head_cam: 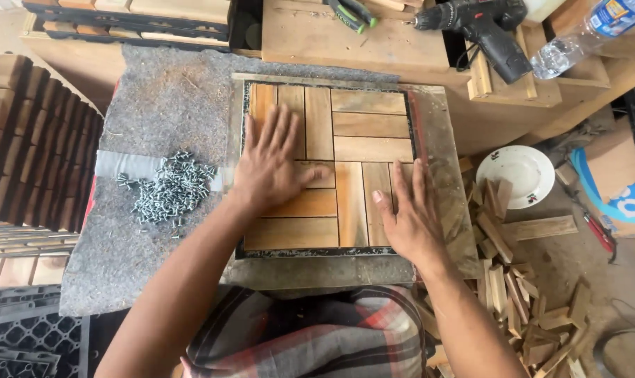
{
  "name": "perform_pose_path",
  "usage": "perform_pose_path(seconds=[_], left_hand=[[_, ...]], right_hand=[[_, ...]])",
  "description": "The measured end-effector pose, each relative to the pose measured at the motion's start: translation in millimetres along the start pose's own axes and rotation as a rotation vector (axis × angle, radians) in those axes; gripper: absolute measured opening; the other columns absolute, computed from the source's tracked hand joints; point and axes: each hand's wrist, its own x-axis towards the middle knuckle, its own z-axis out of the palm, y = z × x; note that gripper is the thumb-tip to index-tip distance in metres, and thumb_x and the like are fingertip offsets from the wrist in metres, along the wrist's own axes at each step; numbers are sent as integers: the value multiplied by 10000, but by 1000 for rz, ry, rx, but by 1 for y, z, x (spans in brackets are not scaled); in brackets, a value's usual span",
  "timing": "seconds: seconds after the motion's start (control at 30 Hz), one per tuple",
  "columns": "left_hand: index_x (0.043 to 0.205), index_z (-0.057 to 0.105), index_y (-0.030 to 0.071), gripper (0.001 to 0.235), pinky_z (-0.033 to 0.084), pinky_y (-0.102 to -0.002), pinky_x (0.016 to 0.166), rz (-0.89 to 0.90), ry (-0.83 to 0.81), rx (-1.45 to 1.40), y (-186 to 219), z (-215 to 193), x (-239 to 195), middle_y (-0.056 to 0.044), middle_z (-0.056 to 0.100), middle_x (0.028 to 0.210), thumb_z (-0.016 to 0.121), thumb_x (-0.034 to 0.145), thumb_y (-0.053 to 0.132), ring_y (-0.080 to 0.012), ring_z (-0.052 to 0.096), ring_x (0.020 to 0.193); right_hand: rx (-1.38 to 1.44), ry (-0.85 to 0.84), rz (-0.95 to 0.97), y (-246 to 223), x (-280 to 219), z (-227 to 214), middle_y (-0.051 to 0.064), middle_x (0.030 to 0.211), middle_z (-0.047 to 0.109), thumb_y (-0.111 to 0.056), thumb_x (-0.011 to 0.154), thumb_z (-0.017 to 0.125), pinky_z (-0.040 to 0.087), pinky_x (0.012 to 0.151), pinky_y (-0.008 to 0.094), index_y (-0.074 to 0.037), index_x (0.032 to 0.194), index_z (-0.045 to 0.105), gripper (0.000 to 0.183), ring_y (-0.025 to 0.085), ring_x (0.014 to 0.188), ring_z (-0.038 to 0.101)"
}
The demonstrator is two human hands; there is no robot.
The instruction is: Assembling wooden slats onto a plastic grid base and fastening them with screws using a power drill.
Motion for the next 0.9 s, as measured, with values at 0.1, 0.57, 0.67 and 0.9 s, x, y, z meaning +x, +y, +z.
perform_pose_path(seconds=[0.1,0.57,0.67,0.9], left_hand=[[1626,255,44,1143,66,-607,1276,83,-109,-82,8,11,-25,-159,152,1724,362,876,901,-354,77,1595],[1312,683,53,351,442,-363,1103,-533,503,-699,-70,-46,-310,-119,694,1335,624,986,169,-240,633,1262],[1261,716,-19,209,478,-365,1068,-725,736,-514,-90,30,-412,-142,714,1246,654,1081,69,-251,661,1175],[1103,764,100,171,506,-278,983,-1270,943,-656,-67,109,-523,-38,765,1090,674,970,160,-147,705,1029]], right_hand=[[-42,71,-67,12,-3,10,276,1676,191,-590,1058,361,221,1189,660,-144,1637,316,733,465,1550,167],[184,94,-157,-34,-46,-52,180,1650,342,-273,987,606,232,1213,546,-138,1505,514,543,340,1519,298],[360,165,-696,-79,-60,-34,209,1467,574,-65,1020,640,366,1248,431,32,1392,592,387,308,1407,515],[357,-453,-1237,-309,-138,51,139,1315,704,-145,944,665,466,1097,356,-24,1331,648,406,247,1215,671]])
